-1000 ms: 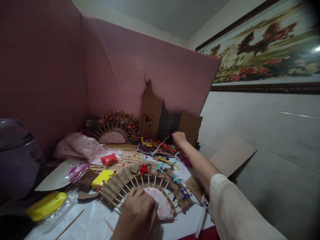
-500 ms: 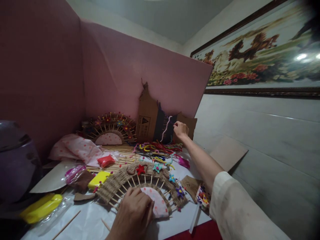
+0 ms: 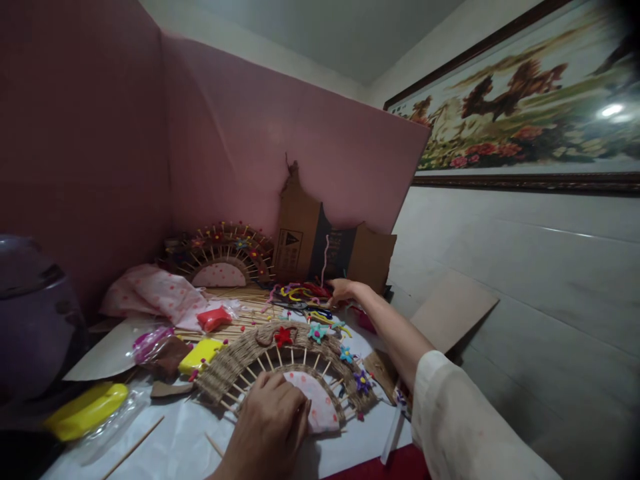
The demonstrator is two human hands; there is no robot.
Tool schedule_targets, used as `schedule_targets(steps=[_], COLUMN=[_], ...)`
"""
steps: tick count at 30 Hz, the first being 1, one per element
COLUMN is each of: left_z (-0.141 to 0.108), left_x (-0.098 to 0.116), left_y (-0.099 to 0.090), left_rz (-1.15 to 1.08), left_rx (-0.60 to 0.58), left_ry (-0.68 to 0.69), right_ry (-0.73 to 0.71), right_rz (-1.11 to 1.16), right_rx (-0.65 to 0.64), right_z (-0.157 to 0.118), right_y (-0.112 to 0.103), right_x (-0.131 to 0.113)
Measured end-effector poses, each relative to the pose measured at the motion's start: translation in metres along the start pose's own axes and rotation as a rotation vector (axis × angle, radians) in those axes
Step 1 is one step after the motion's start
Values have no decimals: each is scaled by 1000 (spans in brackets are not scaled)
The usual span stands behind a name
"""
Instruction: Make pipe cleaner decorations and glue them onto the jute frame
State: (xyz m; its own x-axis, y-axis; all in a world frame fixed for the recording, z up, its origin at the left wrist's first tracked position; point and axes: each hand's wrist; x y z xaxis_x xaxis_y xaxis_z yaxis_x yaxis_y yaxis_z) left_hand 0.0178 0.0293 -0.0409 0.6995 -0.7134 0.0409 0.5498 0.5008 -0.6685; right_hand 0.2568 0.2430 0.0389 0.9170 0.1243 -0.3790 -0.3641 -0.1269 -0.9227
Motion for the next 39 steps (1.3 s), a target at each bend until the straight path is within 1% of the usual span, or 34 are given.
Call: schedule_targets(steps=[3,6,13,15,18,21,24,32,39], left_z=[0,1,1,1,1,2,2,0,0], left_x=[1,1,1,1,1,2,2,2,1], left_y=[0,-1,-2,-2,-2,-3,-3,0,-1], left_rz=[3,7,-5,-8,-4,-3,-13,-42,-42], left_rx=[5,-3,-46,-50,-40,-28,-27,-60,-64], left_ry=[-15,-13,-9,-8,-3,0,7,-18,-8], right_ry=[-28,-35,-126,-145,-160,-166,-169,-165,-163], right_rz=[1,-24,-77,-85,-95,-100,-90,-19,-6], right_rx=[-16,12,219,265,303,312,315,286,293], right_z=[3,8,9,7,5,4,6,16,16], right_y=[10,6,-23,-24,-16,-7,-3,-12,-10], right_x=[3,5,-3,-5,-5,-3,1,11,13])
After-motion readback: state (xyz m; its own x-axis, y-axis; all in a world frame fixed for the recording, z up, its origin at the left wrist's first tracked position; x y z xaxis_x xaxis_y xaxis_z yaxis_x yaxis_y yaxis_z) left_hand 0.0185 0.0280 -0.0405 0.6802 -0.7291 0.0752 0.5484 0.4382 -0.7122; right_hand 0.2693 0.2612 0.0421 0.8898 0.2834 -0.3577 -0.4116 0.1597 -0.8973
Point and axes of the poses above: each hand's wrist, its own z-axis towards the middle knuckle, its own y-axis out of the palm, x = y × z, and after that the axes turned 14 degrees about z, right-handed
